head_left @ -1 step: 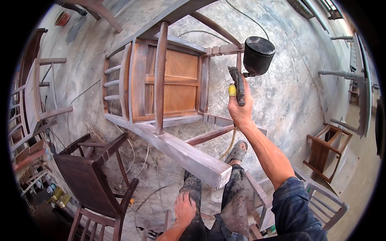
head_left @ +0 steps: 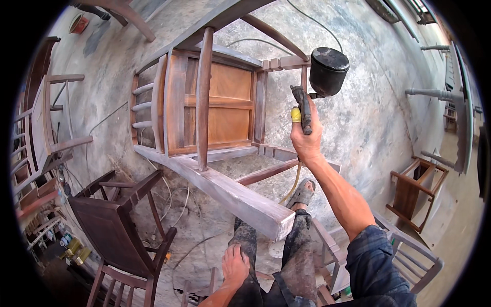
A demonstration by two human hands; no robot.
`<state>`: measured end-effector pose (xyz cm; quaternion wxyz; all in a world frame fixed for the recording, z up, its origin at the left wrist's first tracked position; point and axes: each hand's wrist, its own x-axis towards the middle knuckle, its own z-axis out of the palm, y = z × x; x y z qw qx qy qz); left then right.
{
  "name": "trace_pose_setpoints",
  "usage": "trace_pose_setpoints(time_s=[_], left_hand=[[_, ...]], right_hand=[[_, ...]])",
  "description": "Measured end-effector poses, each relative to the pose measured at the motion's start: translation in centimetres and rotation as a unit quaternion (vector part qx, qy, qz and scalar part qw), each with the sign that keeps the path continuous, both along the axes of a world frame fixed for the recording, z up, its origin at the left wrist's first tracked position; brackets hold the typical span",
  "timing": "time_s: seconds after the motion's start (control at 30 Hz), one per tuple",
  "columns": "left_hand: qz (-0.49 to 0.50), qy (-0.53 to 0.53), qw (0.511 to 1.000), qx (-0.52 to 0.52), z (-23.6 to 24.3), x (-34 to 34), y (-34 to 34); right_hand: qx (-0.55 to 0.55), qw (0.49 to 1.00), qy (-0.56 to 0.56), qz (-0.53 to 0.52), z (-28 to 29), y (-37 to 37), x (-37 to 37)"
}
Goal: The person uses a spray gun to apply a light-colored finish to a wooden chair. They rotate the chair to coat the legs, seat frame, and backrest evenly, then set the chair upright and continue spraying the back slats and top rail.
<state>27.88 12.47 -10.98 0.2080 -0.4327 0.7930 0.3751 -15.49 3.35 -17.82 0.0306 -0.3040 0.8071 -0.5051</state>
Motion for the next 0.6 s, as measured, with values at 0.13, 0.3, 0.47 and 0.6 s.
trace_pose_setpoints(time_s=[0.13,0.3,0.47,0.6], left_hand=[[0.007,0.003,1.0,-0.002,-0.1,0.2,0.0],[0.005,-0.003,1.0,-0.001,-0.1,0.2,-0.1],[0.006,0.0,1.0,0.001,0.1,0.1,-0.2],[-0.002,0.006,1.0,-0.009,-0.1,0.3,-0.3]], right_hand=[[0.014,0.999,-0.023,-0.019,-1.1,0.9,-0.3],[0.014,0.999,-0.008,-0.044,-3.0,1.7,-1.1],[0.008,0.998,0.002,-0.066,-3.3,1.7,-1.9],[0.007,0.997,-0.002,-0.071,-3.5,2.0,-2.1]])
